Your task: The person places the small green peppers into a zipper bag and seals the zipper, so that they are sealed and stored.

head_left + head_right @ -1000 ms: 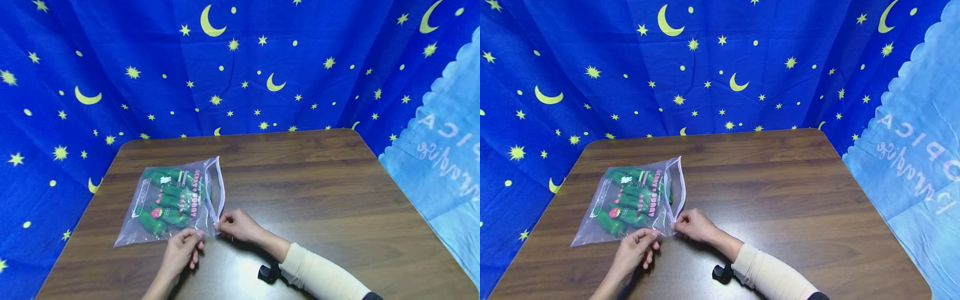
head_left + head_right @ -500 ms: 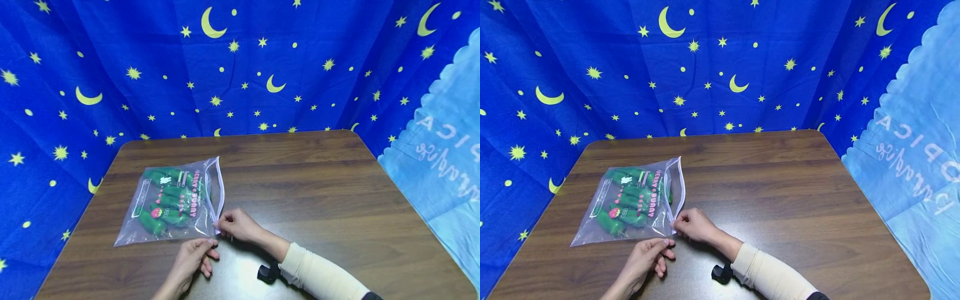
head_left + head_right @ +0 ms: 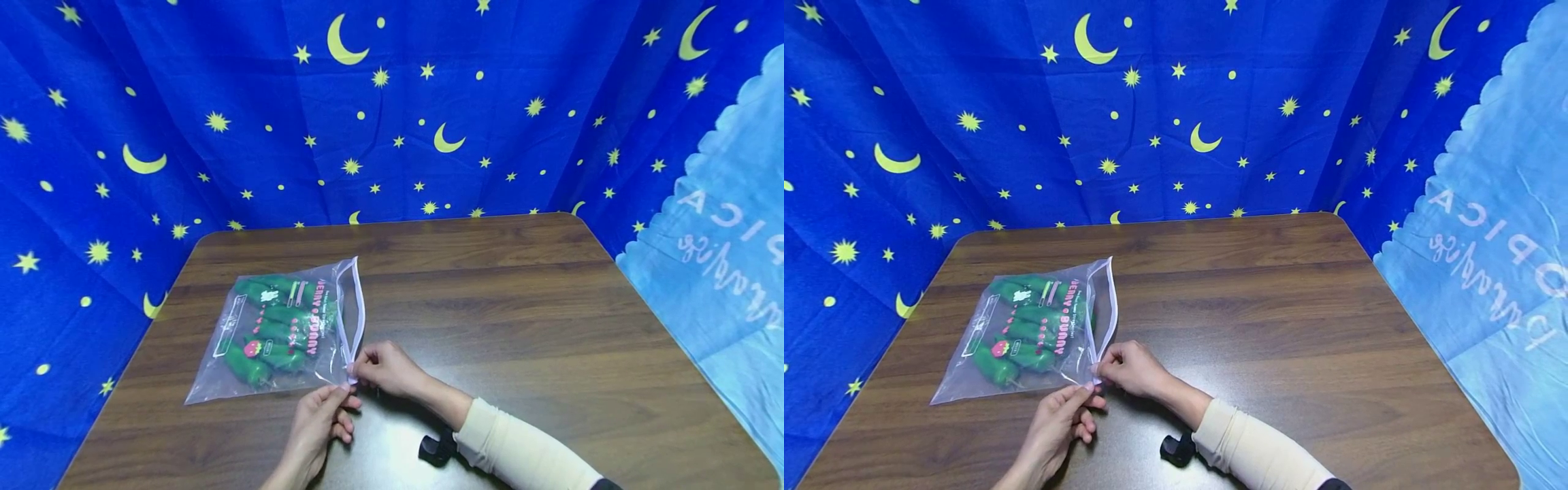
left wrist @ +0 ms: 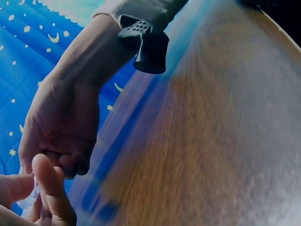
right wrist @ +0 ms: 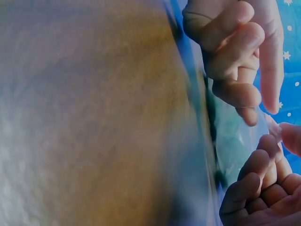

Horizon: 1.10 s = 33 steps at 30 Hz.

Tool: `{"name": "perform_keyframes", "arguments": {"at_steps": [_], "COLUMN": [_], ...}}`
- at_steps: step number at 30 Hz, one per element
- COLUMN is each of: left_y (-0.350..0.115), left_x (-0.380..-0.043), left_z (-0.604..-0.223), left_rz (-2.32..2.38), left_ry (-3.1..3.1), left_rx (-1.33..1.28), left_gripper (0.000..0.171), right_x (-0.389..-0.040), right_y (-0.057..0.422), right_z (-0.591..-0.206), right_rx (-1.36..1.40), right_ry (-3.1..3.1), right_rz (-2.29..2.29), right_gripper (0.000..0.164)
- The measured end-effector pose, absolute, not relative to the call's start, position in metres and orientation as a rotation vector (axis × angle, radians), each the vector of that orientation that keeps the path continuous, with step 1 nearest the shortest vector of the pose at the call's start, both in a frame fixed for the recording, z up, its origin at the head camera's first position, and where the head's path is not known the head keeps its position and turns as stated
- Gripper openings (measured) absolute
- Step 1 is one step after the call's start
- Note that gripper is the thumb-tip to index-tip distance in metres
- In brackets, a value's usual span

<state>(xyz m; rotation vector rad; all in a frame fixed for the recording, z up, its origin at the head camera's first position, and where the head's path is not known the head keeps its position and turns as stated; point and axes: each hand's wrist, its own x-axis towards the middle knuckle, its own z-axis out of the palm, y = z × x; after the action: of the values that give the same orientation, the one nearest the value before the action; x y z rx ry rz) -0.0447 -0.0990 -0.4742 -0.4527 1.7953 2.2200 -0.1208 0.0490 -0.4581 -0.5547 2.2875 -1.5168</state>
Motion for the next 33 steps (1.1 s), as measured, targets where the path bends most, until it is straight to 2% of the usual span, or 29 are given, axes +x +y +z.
{"name": "perform_keyframes", "arguments": {"at_steps": [9, 22, 33], "left_y": [-0.096, -0.092, -0.091], "left_x": [-0.045, -0.044, -0.043], "left_z": [-0.469, -0.467, -0.465], "left_rz": [2.295, 2.392, 2.383], "left_ry": [1.781, 1.800, 1.805], "left_rx": [-0.522, -0.585, -0.607], "left_gripper": [0.015, 0.018, 0.018], "right_x": [-0.117, -0.113, -0.131], "right_y": [0.044, 0.031, 0.025], "right_z": [-0.458, -0.459, -0.458], "right_rx": [-0.485, -0.293, -0.191], "right_ry": [2.261, 2.248, 2.232], "right_rz": [-1.555, -1.665, -1.748], "right_gripper": [0.024, 0.022, 0.020]}}
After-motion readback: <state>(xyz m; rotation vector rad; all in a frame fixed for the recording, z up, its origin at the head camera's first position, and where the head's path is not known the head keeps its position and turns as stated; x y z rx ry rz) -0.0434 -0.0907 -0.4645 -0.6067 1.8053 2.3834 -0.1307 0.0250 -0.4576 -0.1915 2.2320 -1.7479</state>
